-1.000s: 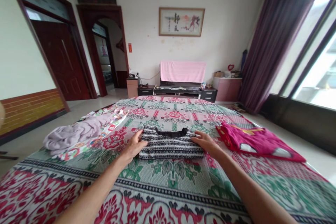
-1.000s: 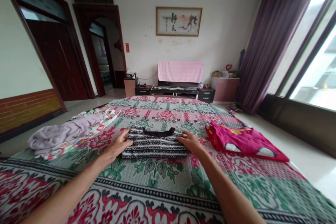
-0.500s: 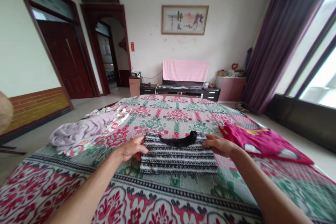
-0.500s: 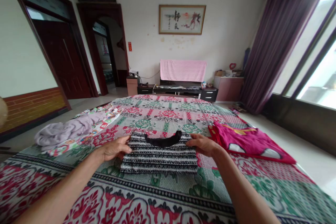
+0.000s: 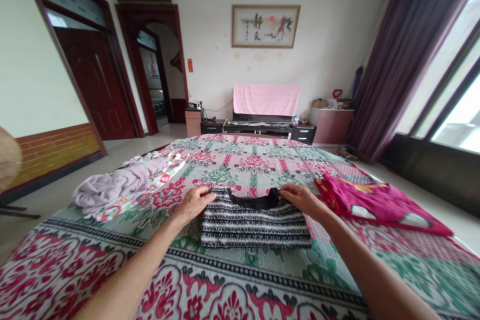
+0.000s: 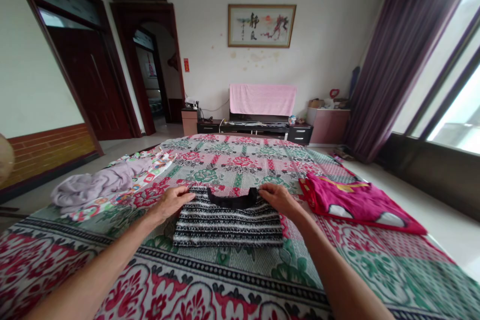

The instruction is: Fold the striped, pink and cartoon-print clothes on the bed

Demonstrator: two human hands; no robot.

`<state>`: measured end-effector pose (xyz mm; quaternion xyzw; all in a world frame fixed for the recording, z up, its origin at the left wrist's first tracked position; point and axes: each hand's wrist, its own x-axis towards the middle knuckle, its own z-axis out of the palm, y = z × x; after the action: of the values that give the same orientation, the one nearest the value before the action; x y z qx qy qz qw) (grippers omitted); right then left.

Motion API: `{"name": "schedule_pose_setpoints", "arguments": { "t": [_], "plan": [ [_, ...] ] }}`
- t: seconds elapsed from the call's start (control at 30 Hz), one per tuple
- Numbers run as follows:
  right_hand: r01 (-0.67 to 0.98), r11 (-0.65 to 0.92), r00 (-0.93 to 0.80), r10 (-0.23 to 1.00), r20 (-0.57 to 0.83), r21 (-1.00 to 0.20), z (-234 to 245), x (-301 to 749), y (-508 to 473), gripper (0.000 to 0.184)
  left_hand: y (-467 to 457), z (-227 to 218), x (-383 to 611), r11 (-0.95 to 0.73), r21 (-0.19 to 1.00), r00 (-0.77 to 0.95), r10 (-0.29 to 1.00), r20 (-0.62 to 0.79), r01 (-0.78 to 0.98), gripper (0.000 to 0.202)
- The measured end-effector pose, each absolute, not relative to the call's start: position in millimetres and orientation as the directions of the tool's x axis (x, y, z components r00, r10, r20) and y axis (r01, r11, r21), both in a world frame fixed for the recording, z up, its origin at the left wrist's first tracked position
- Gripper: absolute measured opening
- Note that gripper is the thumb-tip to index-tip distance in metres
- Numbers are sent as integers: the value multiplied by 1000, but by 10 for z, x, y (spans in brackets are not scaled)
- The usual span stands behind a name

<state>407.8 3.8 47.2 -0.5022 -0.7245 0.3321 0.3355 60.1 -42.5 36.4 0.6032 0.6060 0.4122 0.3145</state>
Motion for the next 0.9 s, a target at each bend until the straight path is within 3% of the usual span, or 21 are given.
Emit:
{"name": "schedule_pose_setpoints", "arguments": {
  "t": [0.1,0.2,0.33,0.47,0.6,0.77,0.9],
  "plan": [
    [585,343,-239,939,248,-735,438,4008,48,30,-461,394,599,-32,933,-19,999,41,358,40],
    [657,349,-251,937,242,-668,394,3984,55,30,-463,364,576,37,953,30,998,-48,299,41],
    [696,337,-250,942,225,-635,359,3987,73,27,-444,294,564,17,937,11,1000,-22,349,39],
    [722,398,-202,904,377,-566,426,3947,53,24,-446,305,583,10,939,20,1000,-18,344,37],
    [693,526,-282,827,486,-493,554,3833,-50,20,-470,409,612,-61,875,-56,993,100,480,34],
    [655,602,-393,787,475,-456,595,3720,-154,19,-489,533,648,-83,764,-78,982,172,640,32],
    [683,590,-429,801,418,-431,521,3721,-159,21,-510,609,685,-82,919,-23,995,99,385,22]
  ]
}}
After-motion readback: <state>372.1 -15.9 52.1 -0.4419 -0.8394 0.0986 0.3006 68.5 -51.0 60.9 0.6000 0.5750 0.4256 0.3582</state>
